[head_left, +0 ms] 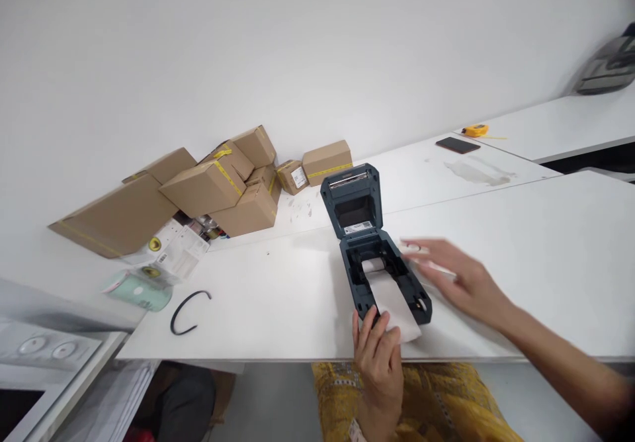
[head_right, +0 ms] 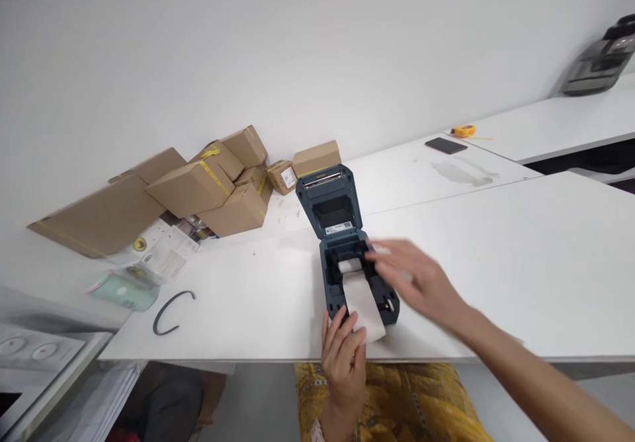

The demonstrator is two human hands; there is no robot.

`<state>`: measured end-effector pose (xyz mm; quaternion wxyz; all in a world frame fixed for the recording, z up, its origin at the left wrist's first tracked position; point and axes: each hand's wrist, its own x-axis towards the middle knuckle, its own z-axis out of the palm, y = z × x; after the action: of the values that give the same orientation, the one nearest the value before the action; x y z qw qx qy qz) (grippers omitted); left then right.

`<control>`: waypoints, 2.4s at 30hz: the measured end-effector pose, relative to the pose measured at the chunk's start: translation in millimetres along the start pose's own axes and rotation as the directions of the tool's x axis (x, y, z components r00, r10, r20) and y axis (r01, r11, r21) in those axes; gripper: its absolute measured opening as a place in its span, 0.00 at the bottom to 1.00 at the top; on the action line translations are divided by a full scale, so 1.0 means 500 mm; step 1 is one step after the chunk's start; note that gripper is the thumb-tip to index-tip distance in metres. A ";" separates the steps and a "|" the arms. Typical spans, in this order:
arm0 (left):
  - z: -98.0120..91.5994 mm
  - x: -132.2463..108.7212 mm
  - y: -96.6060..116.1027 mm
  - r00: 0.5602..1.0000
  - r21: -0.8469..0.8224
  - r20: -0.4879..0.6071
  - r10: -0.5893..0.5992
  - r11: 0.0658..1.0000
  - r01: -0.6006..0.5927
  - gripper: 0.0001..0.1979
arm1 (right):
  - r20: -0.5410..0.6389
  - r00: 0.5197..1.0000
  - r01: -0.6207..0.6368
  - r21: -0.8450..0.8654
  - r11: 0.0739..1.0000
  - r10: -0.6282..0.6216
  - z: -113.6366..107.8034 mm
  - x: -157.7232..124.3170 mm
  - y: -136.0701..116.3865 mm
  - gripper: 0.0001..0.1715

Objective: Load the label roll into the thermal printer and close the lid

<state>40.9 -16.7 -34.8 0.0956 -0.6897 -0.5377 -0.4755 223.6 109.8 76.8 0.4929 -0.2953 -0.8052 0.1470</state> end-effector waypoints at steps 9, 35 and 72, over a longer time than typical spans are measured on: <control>-0.011 0.018 0.011 0.996 0.107 -0.022 0.082 0.991 -0.079 0.11 | 0.037 0.945 -0.325 0.200 0.924 0.324 0.069 0.390 0.081 0.33; -0.002 0.007 0.036 0.986 0.157 -0.154 0.065 0.987 -0.041 0.11 | 0.070 0.980 0.188 -0.039 0.981 -0.185 0.067 -0.137 0.013 0.27; -0.029 0.113 -0.042 0.593 -0.562 0.425 -0.684 0.315 0.765 0.38 | 0.054 0.619 -0.702 0.486 0.521 0.784 0.167 -0.169 0.023 0.40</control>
<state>13.7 19.2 7.7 -0.4246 -0.3790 -0.5697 -0.5930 182.5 71.0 -28.1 0.5043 -0.4963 -0.4948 0.5045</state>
